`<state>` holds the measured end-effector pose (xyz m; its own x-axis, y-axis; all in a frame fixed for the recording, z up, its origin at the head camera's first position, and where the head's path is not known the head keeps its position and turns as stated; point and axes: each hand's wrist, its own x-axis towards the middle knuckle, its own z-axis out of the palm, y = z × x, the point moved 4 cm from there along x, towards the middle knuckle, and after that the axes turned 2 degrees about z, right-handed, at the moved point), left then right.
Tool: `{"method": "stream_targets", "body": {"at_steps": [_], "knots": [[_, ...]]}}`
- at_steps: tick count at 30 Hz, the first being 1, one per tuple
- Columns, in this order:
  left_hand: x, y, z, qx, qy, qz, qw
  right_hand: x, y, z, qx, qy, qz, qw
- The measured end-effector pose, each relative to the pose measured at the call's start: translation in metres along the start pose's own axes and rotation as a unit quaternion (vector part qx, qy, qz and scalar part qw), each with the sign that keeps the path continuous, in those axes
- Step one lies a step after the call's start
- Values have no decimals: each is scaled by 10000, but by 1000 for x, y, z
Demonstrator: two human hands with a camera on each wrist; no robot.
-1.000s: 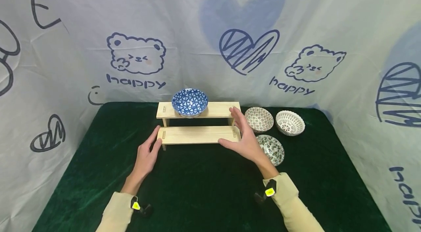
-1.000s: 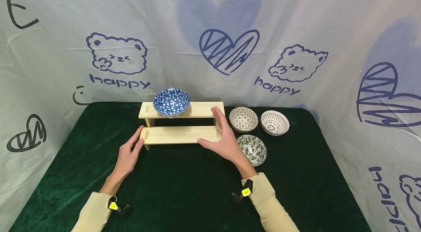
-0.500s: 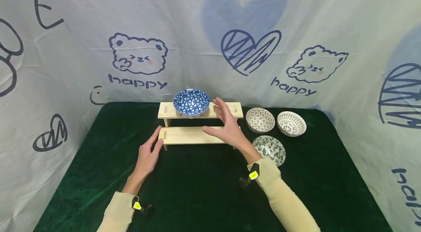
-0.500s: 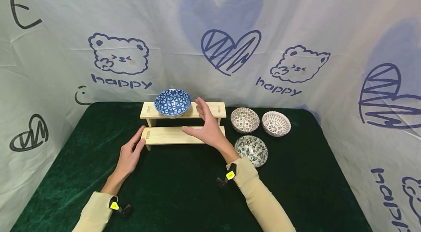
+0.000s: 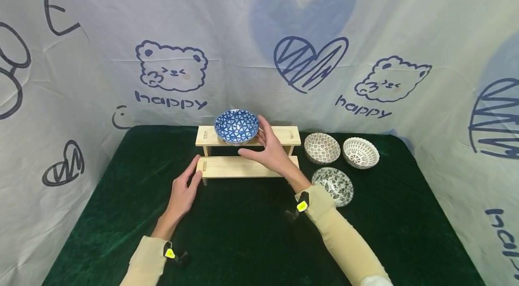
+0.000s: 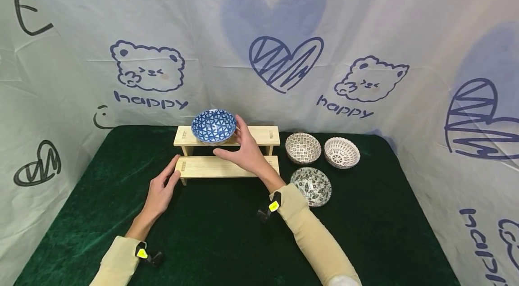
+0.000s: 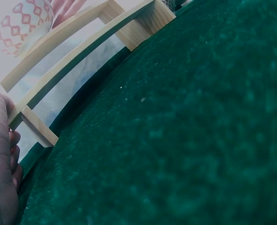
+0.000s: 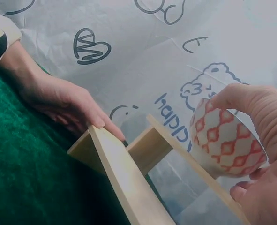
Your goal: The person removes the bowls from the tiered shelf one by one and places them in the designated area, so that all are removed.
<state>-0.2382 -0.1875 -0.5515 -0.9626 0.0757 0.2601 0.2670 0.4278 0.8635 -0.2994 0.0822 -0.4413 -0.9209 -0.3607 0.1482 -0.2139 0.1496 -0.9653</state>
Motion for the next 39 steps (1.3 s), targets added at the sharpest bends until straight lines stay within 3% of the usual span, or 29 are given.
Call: {"method": "stream_targets", "body": {"at_steps": [6, 12, 20, 33, 39], "knots": [[2, 1, -1, 7, 28, -12, 10000, 12, -3, 6, -270, 101, 86, 9995], [1, 1, -1, -2, 10, -21, 10000, 21, -3, 11, -642, 371, 433, 9963], [2, 0, 1, -16, -1, -12, 10000, 28, -1, 14, -554, 656, 434, 9954], [1, -2, 1, -17, -17, -81, 10000, 21, 3, 11, -988, 1233, 340, 9869], [0, -1, 0, 0, -3, -74, 10000, 13, 3, 8, -810, 1335, 201, 9875]]}}
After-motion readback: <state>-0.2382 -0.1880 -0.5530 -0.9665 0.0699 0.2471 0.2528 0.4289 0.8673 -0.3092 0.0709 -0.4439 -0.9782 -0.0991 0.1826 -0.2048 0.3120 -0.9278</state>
